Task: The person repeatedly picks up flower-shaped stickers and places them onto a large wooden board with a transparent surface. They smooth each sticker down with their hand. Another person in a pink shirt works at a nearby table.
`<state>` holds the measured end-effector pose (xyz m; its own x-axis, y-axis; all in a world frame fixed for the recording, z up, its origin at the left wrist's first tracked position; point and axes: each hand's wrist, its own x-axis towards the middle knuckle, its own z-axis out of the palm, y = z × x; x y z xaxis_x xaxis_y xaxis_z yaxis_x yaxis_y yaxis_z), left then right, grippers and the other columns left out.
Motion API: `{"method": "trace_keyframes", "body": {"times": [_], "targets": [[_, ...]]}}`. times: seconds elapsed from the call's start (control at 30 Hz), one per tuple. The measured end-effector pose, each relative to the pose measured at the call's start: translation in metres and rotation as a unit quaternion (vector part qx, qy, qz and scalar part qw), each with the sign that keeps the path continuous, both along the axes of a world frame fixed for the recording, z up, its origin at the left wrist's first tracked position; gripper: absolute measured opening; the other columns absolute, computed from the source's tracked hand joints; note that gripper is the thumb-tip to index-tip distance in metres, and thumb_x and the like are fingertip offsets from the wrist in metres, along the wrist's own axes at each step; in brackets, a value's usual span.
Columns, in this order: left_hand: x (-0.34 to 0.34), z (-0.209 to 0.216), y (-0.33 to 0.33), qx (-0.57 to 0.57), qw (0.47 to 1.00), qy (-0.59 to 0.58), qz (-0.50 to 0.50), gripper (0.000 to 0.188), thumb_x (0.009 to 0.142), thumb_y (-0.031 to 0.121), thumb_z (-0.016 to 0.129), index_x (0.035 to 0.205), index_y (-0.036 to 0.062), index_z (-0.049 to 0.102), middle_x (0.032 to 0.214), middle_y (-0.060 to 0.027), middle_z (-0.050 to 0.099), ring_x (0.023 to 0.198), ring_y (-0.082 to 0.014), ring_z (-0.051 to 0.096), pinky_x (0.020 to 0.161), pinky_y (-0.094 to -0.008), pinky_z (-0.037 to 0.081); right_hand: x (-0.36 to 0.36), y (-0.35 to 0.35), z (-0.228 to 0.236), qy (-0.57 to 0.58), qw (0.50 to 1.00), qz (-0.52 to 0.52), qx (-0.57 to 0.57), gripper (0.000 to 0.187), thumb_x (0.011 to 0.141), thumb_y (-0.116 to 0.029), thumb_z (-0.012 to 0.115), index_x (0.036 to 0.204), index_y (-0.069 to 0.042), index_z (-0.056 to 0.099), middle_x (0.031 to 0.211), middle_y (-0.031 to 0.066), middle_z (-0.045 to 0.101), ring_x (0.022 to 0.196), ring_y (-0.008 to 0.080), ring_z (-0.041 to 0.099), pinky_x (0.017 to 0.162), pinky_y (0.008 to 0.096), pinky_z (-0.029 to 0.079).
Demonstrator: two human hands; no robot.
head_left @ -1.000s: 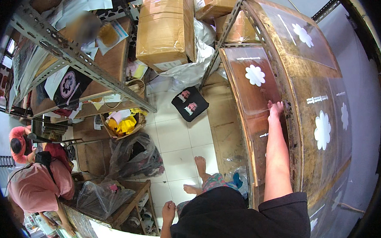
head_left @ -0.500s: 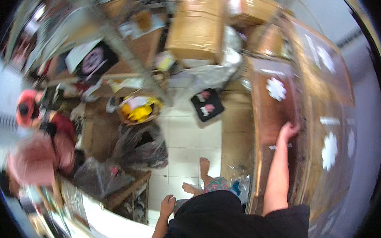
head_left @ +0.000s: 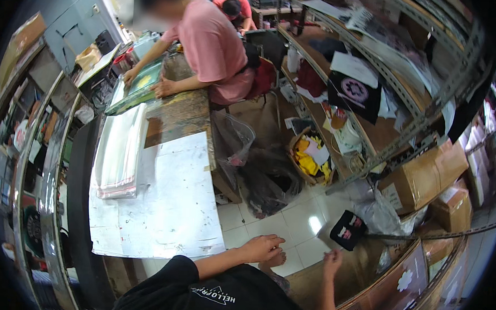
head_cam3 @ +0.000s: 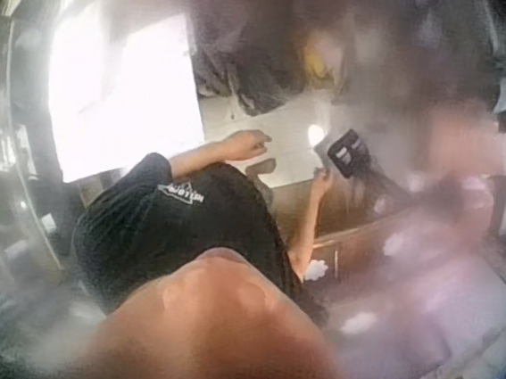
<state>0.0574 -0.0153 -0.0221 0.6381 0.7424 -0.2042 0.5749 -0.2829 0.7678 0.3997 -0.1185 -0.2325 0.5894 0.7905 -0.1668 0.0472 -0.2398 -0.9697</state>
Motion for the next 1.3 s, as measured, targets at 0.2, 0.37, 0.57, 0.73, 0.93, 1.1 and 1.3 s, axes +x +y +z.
{"method": "trace_keyframes", "body": {"times": [0.2,0.37,0.57,0.73,0.93,1.1,1.3], "targets": [[-0.116,0.019,-0.004,0.141,0.980,-0.095,0.099,0.032,0.092,0.018,0.064,0.120,0.0026,0.062,0.111,-0.0162,0.062,0.105,-0.0336,0.062,0.089,-0.0415,0.051,-0.143,-0.053,-0.045,0.083,0.983,0.030,-0.160,0.027,0.098,-0.012,0.055,0.120,0.003,0.058,0.096,0.0123,0.065,0.078,0.0203,0.067,0.063,0.0310,0.052],[-0.253,0.013,-0.014,0.206,0.953,-0.042,0.217,0.038,0.087,0.015,0.068,0.121,0.0019,0.060,0.122,-0.0199,0.058,0.118,-0.0385,0.053,0.100,-0.0449,0.045,-0.226,-0.135,-0.063,-0.041,0.919,0.145,-0.363,0.039,0.091,-0.023,0.064,0.114,0.008,0.061,0.099,0.0181,0.068,0.090,0.0264,0.067,0.078,0.0386,0.054],[-0.364,-0.003,-0.050,0.280,0.905,0.126,0.293,0.049,0.084,0.020,0.071,0.126,0.0003,0.058,0.140,-0.0260,0.046,0.133,-0.0444,0.040,0.112,-0.0548,0.031,-0.279,-0.125,-0.031,-0.018,0.896,0.229,-0.379,0.042,0.092,-0.028,0.063,0.115,0.007,0.064,0.099,0.0180,0.070,0.089,0.0258,0.069,0.074,0.0367,0.055],[-0.382,-0.011,-0.062,0.293,0.901,0.138,0.290,0.055,0.083,0.025,0.072,0.130,0.0008,0.056,0.145,-0.0259,0.043,0.139,-0.0437,0.035,0.116,-0.0571,0.025,-0.303,-0.075,-0.015,0.043,0.931,0.161,-0.325,0.037,0.092,-0.020,0.063,0.121,0.002,0.059,0.101,0.0151,0.068,0.079,0.0239,0.071,0.062,0.0345,0.056],[-0.384,-0.012,-0.061,0.302,0.898,0.119,0.297,0.053,0.085,0.027,0.070,0.129,0.0014,0.056,0.143,-0.0246,0.045,0.138,-0.0410,0.037,0.115,-0.0560,0.026,-0.320,-0.049,-0.007,0.037,0.938,0.187,-0.290,0.036,0.093,-0.019,0.062,0.123,0.001,0.057,0.102,0.0133,0.068,0.079,0.0240,0.071,0.059,0.0338,0.055],[-0.389,-0.011,-0.063,0.295,0.901,0.094,0.303,0.046,0.088,0.027,0.066,0.126,0.0021,0.058,0.141,-0.0216,0.048,0.138,-0.0382,0.037,0.117,-0.0533,0.025,-0.334,-0.077,-0.027,0.025,0.919,0.220,-0.326,0.035,0.092,-0.019,0.063,0.119,0.002,0.059,0.098,0.0153,0.069,0.077,0.0240,0.072,0.058,0.0347,0.056],[-0.396,-0.026,-0.065,0.290,0.889,-0.034,0.353,0.031,0.089,0.019,0.066,0.115,0.0020,0.064,0.127,-0.0155,0.058,0.128,-0.0307,0.049,0.116,-0.0530,0.028,-0.341,-0.104,0.003,-0.089,0.885,0.303,-0.343,0.039,0.090,-0.019,0.064,0.120,0.007,0.060,0.100,0.0197,0.070,0.078,0.0261,0.073,0.059,0.0360,0.057]]}}
